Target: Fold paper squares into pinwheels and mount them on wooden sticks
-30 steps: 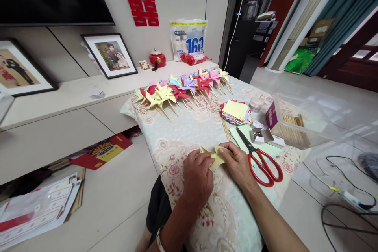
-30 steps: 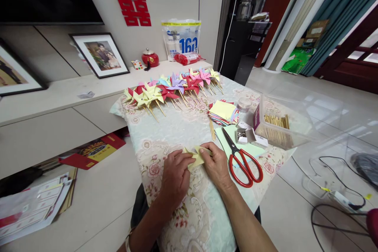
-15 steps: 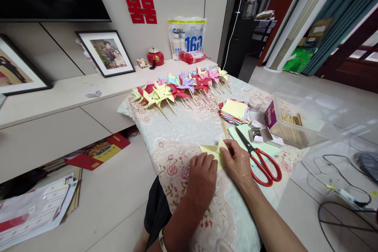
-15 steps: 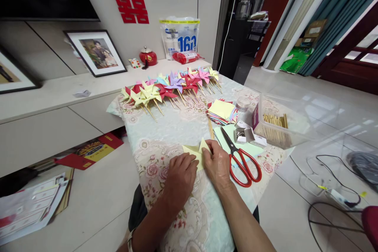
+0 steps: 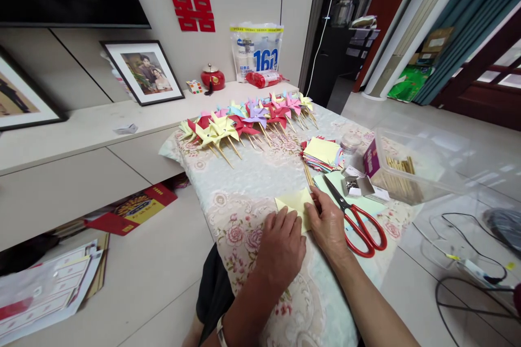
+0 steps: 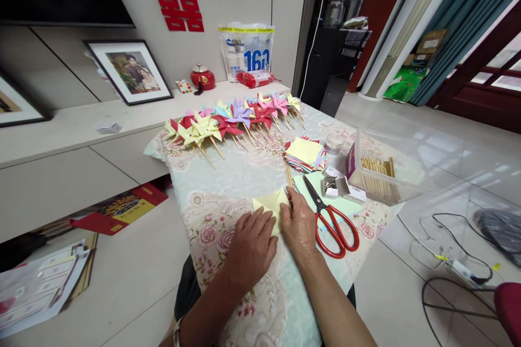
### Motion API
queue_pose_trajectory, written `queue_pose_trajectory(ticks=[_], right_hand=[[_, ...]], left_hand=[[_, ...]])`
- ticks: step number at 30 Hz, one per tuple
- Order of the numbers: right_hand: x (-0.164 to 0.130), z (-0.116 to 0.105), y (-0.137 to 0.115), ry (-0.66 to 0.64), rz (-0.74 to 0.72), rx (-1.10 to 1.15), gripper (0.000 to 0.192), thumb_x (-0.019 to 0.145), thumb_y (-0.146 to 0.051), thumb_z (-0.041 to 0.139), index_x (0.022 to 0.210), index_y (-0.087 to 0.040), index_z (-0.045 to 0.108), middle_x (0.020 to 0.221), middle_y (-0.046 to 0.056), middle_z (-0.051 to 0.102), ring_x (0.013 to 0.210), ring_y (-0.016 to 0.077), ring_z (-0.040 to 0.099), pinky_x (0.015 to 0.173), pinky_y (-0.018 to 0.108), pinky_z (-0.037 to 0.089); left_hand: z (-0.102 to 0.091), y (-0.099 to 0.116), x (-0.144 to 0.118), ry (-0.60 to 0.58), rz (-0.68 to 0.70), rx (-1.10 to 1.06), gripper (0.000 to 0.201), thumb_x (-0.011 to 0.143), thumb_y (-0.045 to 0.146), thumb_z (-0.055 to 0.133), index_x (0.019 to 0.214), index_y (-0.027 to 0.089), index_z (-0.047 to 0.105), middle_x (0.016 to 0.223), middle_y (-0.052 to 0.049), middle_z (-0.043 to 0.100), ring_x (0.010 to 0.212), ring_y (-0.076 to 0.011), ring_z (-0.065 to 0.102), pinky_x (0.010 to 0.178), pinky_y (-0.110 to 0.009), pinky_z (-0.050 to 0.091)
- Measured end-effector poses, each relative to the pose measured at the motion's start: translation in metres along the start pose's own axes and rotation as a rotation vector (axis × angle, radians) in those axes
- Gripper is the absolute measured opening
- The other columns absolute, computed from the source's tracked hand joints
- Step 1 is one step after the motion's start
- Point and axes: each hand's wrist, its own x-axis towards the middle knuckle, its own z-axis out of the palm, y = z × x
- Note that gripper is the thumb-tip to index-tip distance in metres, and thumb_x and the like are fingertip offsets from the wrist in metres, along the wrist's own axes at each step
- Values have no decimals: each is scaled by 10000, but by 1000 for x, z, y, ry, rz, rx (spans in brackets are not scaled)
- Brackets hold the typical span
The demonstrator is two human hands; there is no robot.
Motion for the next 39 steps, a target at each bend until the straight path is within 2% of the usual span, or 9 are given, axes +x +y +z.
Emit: queue_pose_trajectory(ticks=[7,13,18,23,27,30,32,36,39], right_hand=[[0,0,-1,-1,-45,-91,450,864,-223,494,1298,-147,586,1079,142,696,945,273,672,851,440,558],[0,0,-2,9,-21,-87,422,909,-218,442,1304,-170,583,1105,136,696,983,271,667,861,433,547],[-1,-1,-3,14,0,-121,464,860,-196,475,1314,-192,572,1097,114,691,861,250,669,813,421,550],[-1,-3,-2,8,12,-88,466,840,-193,484,1295,-183,586,1080,117,680,805,244,658,802,431,548],[0,-3,-4,-5,134,117,480,820,-244,550,1294,-176,585,1099,110,672,706,197,620,744,401,558],[2,-2,-8,-1,331,377,567,776,-310,633,1316,-157,555,1135,119,674,638,154,592,654,350,552],[4,-1,-11,8,444,544,633,726,-331,691,1311,-138,545,1083,107,685,606,134,584,603,316,533],[8,-3,-16,49,586,840,636,620,-275,796,1208,-142,592,861,16,674,625,127,615,614,273,517],[10,-7,-19,47,682,1044,633,567,-214,852,1155,-157,626,780,-18,671,646,122,634,626,240,514]], left_hand=[[-1,3,1,-108,-24,11,448,902,276,580,1328,139,572,1383,-113,631,1314,-348,513,1072,-602,374],[1,3,3,-95,-20,33,437,913,278,567,1334,159,567,1356,-110,647,1295,-346,526,1083,-605,354],[5,3,3,-71,-30,48,421,898,254,597,1309,168,581,1326,-100,666,1281,-350,540,1072,-610,369],[4,2,0,6,-47,42,415,875,207,608,1288,174,591,1308,-98,676,1307,-370,519,1071,-615,375],[-3,0,-2,175,-52,-29,356,879,177,577,1232,145,606,1296,-162,660,1281,-382,532,1017,-590,436],[-10,-1,-5,347,-145,-229,283,888,146,538,1158,163,622,1156,-154,688,1115,-300,628,927,-486,515],[-12,2,-10,380,-283,-461,183,885,163,542,1034,185,645,979,-101,699,922,-236,670,804,-393,554],[-12,18,-17,123,-661,-1017,107,880,287,600,875,195,653,729,-28,668,668,-180,650,615,-298,537],[-15,28,-17,-33,-776,-1304,190,823,322,685,957,188,700,909,-78,723,864,-223,691,770,-336,559]])
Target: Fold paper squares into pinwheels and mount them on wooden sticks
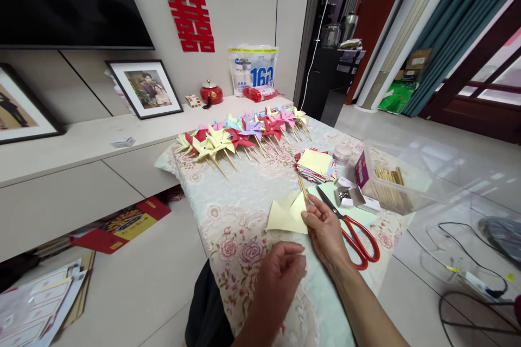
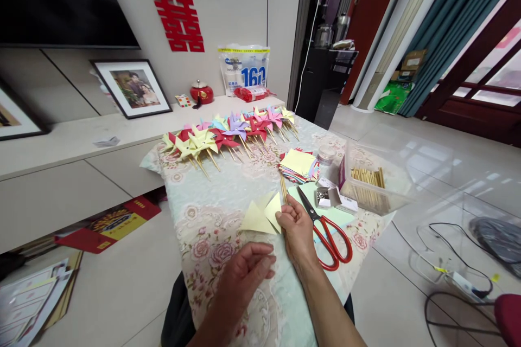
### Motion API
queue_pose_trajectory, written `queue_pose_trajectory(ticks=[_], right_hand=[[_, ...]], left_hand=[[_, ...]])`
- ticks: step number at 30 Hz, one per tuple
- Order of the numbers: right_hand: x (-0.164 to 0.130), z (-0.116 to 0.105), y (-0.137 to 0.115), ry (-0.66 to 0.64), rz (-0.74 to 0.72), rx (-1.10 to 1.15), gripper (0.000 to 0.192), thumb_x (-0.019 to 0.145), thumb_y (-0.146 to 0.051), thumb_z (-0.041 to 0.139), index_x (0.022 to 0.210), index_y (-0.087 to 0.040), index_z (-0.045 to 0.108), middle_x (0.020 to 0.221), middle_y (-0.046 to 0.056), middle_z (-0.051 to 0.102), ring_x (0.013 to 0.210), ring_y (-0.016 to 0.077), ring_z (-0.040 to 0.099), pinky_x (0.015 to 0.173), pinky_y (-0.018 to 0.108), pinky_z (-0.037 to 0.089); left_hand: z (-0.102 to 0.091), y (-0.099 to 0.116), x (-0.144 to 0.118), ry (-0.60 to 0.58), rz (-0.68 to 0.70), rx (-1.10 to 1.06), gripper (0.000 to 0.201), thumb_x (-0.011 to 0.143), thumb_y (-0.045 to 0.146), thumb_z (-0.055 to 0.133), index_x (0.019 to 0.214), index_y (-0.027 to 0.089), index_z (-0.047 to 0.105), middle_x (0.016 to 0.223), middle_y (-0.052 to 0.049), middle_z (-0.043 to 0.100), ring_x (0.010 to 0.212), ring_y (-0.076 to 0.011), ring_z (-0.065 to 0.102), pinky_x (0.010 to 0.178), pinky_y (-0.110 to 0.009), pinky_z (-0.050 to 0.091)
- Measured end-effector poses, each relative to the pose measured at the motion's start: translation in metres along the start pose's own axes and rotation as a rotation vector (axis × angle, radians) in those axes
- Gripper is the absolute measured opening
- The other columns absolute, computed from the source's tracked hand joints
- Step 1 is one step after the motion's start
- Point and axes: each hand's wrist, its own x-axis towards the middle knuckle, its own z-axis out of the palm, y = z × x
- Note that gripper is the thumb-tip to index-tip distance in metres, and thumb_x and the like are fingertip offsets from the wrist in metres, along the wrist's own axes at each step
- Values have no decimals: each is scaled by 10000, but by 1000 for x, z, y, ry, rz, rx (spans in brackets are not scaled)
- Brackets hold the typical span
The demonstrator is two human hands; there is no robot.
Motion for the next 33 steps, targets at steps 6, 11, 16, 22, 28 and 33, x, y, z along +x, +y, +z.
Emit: queue_pose_trajectory(ticks=[6,11,16,22,28,33], right_hand=[[-7,6,-9,-129,104,174,583,543,-167,906,1086,-179,695,786,0,732,688,138,675,645,224,543],[-9,9,-8,-203,124,176,519,557,-179,910,1042,-192,725,833,20,769,718,158,699,663,238,560],[-10,7,-7,-251,113,158,538,586,-206,910,1087,-189,716,923,50,782,804,188,714,756,297,567],[-3,0,-6,-87,68,173,573,656,-337,887,1171,-188,684,1082,71,758,905,194,696,813,321,544],[-5,0,-7,-95,75,71,680,607,-337,915,1211,-162,655,798,19,744,687,166,674,652,279,509],[-8,2,-8,-100,93,21,723,542,-296,938,1192,-165,648,717,-1,733,584,156,654,594,278,504]], left_hand=[[8,9,10,-76,104,-162,622,682,400,824,1273,279,675,1519,-85,449,1366,-347,454,1096,-430,415],[14,14,36,-24,115,-358,834,648,380,860,1409,226,556,1344,-124,648,1291,-333,550,1106,-445,407],[4,25,51,-15,46,-426,811,644,367,866,1372,152,580,1254,-145,710,1196,-327,629,1072,-453,441],[-18,36,55,-122,3,-327,503,759,369,751,1211,149,717,1199,-129,737,1191,-342,624,1031,-449,463],[-32,41,57,-275,-20,-222,365,787,345,712,1091,153,775,998,-92,792,1014,-289,687,947,-395,482],[-30,48,63,-246,-4,-152,375,765,331,744,1087,141,774,1039,-97,786,994,-281,694,910,-364,494]])
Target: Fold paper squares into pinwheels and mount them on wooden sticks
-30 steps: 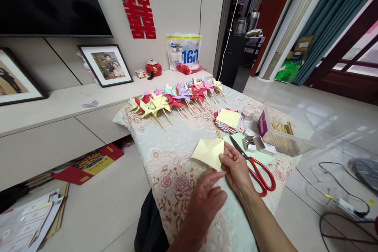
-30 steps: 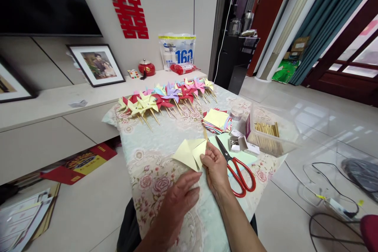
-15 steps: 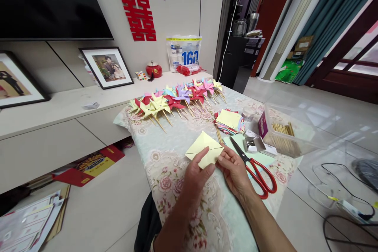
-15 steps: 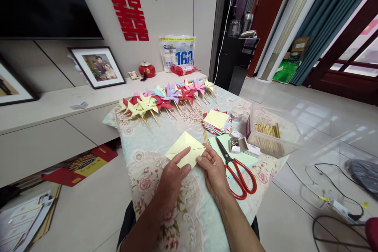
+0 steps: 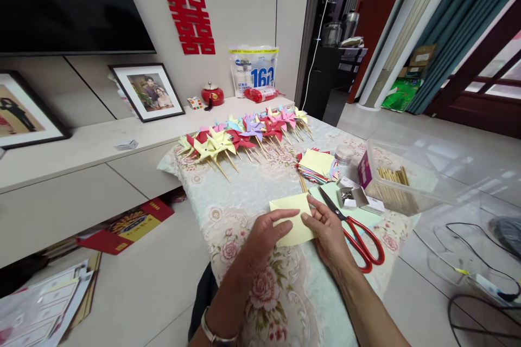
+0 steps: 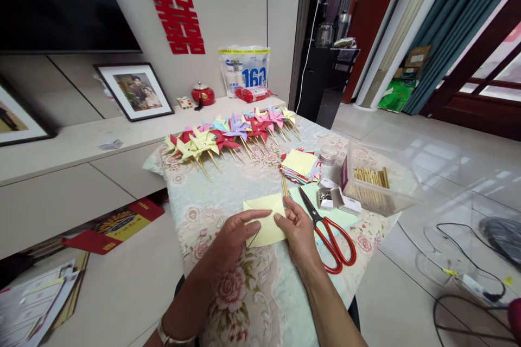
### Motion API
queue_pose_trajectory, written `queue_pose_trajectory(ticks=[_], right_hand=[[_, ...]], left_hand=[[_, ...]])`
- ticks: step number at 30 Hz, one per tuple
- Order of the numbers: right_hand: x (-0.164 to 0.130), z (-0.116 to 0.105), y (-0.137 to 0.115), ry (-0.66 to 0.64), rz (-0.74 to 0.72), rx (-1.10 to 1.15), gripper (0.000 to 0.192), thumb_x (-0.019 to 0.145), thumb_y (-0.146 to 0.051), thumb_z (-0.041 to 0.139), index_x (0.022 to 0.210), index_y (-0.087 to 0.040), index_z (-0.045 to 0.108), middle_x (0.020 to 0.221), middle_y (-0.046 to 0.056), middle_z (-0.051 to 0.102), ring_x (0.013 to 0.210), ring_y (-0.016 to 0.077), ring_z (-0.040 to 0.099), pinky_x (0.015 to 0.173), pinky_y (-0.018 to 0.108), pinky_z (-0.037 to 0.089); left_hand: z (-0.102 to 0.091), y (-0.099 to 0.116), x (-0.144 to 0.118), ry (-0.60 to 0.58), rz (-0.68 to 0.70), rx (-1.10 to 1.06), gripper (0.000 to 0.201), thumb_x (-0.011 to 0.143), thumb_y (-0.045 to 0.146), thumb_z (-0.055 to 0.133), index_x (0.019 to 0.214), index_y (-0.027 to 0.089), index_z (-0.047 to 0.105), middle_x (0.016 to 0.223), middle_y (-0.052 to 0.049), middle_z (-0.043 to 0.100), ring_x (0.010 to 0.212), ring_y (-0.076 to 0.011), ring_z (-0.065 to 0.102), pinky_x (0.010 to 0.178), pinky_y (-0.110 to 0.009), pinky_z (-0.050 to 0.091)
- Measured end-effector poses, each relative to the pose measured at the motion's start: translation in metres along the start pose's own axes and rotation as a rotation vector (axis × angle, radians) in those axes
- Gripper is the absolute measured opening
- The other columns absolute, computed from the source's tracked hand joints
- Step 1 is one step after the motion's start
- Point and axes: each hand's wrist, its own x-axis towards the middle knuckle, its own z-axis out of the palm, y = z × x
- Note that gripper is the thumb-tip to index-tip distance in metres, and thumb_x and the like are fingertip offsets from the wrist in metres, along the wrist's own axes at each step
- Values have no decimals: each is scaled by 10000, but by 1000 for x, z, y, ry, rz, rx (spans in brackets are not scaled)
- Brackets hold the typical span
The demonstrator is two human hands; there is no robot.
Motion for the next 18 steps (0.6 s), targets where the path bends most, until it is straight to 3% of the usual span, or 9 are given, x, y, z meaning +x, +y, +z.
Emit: queue_pose_trajectory(ticks=[2,4,6,7,9,13,18], right_hand=[[1,0,1,9,-5,6,713,541,-298,936,1180,-163,650,732,11,747,607,171,672,618,295,523],[2,0,2,21,-22,22,690,542,-295,935,1160,-162,656,761,26,761,645,186,692,655,314,541],[4,0,2,41,-40,45,664,546,-289,934,1138,-165,663,796,37,775,679,192,705,684,319,550],[4,0,2,51,-44,56,652,546,-285,935,1128,-166,666,808,40,779,686,191,707,687,317,552],[4,0,2,59,-50,71,627,550,-282,935,1109,-168,674,827,45,786,693,189,708,685,311,554],[3,1,3,18,-66,61,557,570,-289,927,1064,-169,698,843,54,793,698,189,708,674,302,551],[0,2,3,-60,-57,31,433,612,-300,907,989,-189,726,843,49,794,698,193,709,674,309,547]], left_hand=[[4,0,4,42,11,-126,557,751,334,765,1268,146,678,1092,-106,771,985,-281,706,892,-370,512],[8,-2,8,105,36,-262,839,732,331,792,1486,192,450,1151,-110,751,983,-280,715,876,-381,530],[10,-7,12,178,60,-344,1061,716,317,815,1582,219,211,1169,-119,744,973,-278,723,860,-385,544],[11,-9,14,204,61,-363,1104,707,311,826,1588,202,170,1155,-129,748,959,-278,728,851,-385,550],[10,-15,17,209,49,-367,1048,676,300,850,1543,127,288,1113,-153,759,930,-285,732,839,-383,555],[6,-24,20,131,15,-310,644,642,313,867,1202,72,661,1015,-151,782,884,-293,735,824,-381,555],[6,-22,18,149,-60,-224,491,661,346,852,1058,82,736,915,-116,796,789,-258,736,757,-345,551]])
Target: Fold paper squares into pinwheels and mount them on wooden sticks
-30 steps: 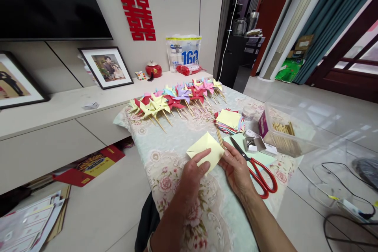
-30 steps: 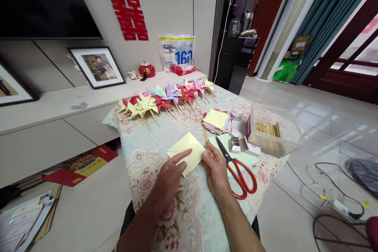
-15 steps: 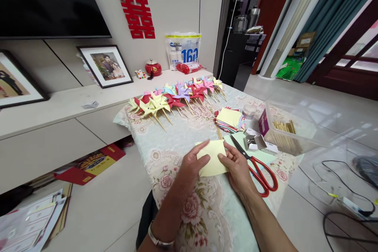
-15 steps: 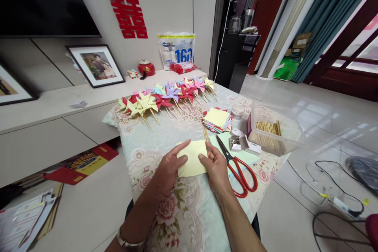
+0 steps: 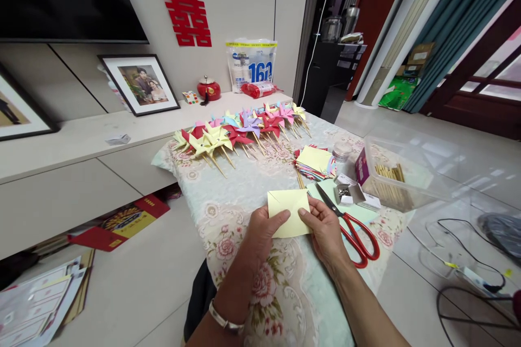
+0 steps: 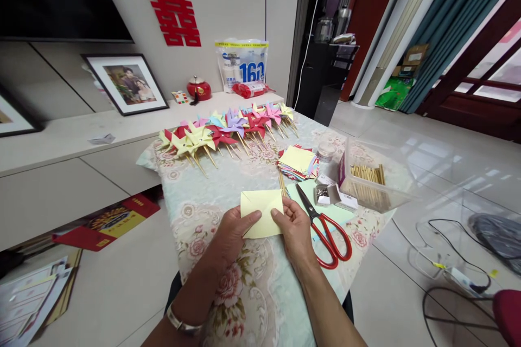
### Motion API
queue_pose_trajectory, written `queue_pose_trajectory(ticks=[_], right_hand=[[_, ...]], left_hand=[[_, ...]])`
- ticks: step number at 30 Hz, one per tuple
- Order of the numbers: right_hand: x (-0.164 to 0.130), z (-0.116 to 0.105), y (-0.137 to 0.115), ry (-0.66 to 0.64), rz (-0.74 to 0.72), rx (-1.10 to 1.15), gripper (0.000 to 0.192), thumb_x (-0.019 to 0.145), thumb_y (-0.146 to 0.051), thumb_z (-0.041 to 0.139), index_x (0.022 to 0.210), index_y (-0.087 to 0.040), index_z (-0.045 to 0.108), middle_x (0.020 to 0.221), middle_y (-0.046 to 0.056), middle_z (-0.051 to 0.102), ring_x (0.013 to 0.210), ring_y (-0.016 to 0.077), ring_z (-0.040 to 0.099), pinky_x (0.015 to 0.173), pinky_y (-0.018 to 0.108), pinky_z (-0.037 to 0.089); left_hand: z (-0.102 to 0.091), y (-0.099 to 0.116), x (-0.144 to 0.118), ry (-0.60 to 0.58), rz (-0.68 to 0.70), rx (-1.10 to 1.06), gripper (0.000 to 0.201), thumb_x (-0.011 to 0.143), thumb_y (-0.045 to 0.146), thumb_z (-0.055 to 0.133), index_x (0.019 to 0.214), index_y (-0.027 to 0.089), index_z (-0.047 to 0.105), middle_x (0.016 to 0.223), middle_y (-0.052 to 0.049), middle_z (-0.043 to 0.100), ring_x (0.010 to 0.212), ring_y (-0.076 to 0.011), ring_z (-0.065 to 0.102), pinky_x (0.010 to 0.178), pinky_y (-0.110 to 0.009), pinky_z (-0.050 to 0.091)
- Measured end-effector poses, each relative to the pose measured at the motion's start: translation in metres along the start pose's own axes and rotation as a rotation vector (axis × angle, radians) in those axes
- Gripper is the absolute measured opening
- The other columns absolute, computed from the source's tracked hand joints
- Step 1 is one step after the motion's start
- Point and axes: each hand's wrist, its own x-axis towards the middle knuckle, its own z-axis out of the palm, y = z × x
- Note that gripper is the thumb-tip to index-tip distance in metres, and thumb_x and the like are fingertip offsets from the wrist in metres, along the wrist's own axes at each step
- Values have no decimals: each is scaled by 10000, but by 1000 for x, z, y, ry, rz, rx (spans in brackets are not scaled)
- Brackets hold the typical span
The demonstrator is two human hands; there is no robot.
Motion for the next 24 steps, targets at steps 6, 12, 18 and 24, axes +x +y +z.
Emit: queue_pose_trajectory(ticks=[6,12,18,24], right_hand=[[-1,-1,-1,-54,19,-36,394,627,-316,892,968,-202,730,862,48,784,746,208,711,712,330,548],[2,-7,5,27,-164,-166,495,662,-253,867,1132,-245,712,957,23,719,785,146,634,750,302,529],[-1,-11,5,-44,-453,-475,334,797,-227,760,1120,-308,741,1116,44,636,905,180,597,788,328,507],[-5,-8,0,-240,-590,-715,209,908,-198,622,967,-312,788,939,46,620,911,215,602,794,350,477]], left_hand=[[5,7,-3,44,-35,43,540,600,338,884,1046,73,735,862,-109,797,737,-248,733,720,-331,551],[-10,15,3,101,-54,66,555,591,307,886,1064,64,729,869,-114,797,739,-248,731,731,-340,558],[-25,16,8,59,-33,93,521,653,298,857,1104,72,727,929,-119,794,777,-239,723,752,-333,549],[-24,18,9,93,-31,54,519,609,291,880,1059,78,734,909,-97,791,726,-209,699,721,-310,534]])
